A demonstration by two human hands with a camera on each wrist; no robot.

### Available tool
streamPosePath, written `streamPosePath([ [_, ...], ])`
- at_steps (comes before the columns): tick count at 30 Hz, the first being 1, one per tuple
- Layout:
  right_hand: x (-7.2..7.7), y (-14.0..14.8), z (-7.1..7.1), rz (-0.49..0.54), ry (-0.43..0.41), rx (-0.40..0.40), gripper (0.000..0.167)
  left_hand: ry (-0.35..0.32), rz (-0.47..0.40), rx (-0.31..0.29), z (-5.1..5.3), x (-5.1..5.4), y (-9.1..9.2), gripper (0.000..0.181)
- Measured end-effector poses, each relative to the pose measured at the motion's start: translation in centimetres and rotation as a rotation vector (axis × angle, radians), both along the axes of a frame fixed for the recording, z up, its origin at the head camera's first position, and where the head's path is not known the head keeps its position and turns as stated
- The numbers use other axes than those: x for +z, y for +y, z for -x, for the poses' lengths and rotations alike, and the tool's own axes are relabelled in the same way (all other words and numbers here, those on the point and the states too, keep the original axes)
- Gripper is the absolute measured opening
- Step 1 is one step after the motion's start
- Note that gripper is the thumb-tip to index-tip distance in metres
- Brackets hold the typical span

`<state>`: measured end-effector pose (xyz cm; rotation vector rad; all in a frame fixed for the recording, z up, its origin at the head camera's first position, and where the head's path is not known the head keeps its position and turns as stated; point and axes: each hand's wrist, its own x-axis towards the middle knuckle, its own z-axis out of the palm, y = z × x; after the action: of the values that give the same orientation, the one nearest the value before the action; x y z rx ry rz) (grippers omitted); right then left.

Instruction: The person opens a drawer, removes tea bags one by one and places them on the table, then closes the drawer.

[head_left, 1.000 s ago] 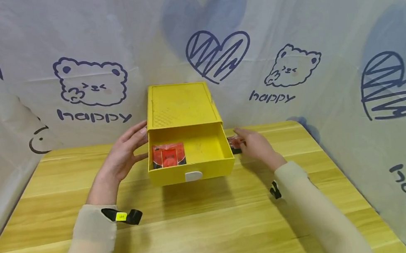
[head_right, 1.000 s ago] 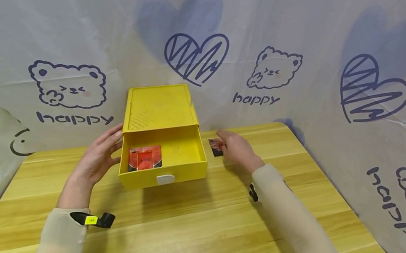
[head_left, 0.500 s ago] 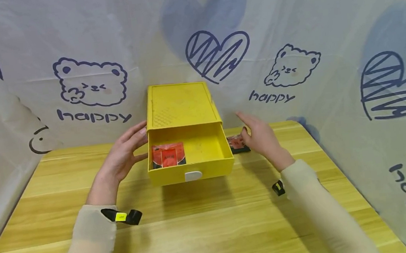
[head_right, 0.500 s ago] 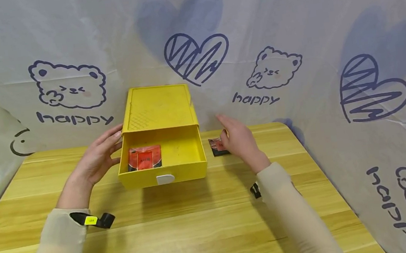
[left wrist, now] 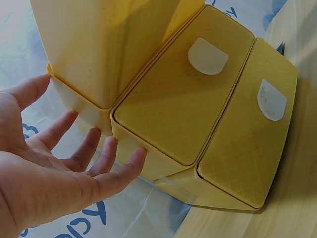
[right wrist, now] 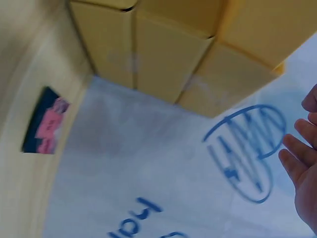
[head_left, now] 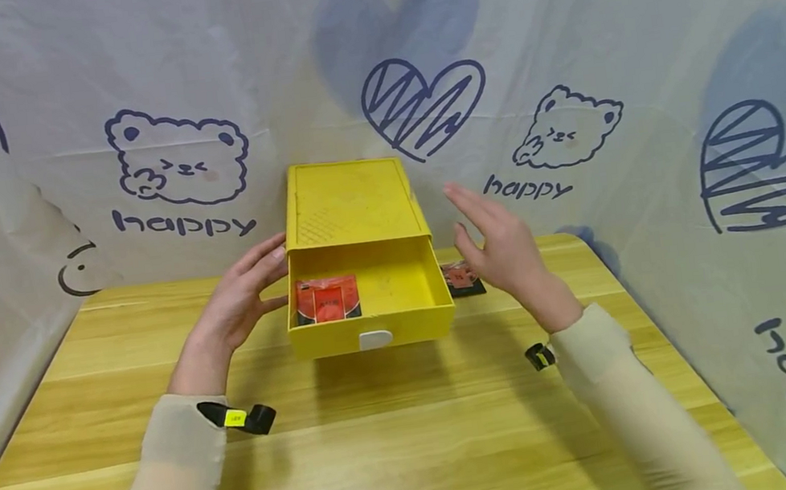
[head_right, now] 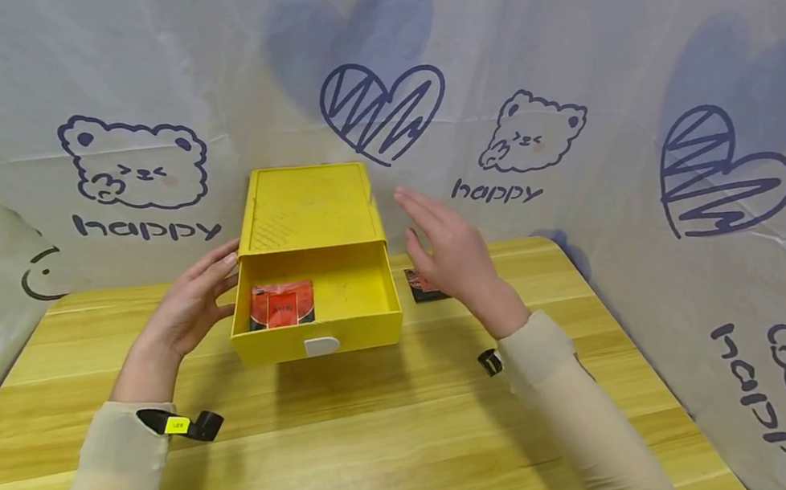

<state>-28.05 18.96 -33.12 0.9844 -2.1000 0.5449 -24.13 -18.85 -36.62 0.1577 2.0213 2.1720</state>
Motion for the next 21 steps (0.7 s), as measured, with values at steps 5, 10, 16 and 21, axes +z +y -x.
streamPosePath([
  [5,1.7,-1.2,-1.2,-0.036,0.037,0.098,0.050,-0.001,0.005,0.005,0.2,-0.1,0.0,0.070],
  [10,2.6,-2.3,-2.1,-0.094,0.038,0.157,0.056,0.000,0.007,0.006,0.3,-0.2,0.0,0.070],
  [16,3.5,-3.8,-3.3,-0.178,0.010,0.184,0.060,-0.001,0.004,0.005,0.3,-0.2,0.0,0.070],
  [21,4.3,-4.9,-4.0,-0.255,-0.013,0.218,0.062,0.001,0.002,0.006,0.3,-0.2,0.1,0.070],
])
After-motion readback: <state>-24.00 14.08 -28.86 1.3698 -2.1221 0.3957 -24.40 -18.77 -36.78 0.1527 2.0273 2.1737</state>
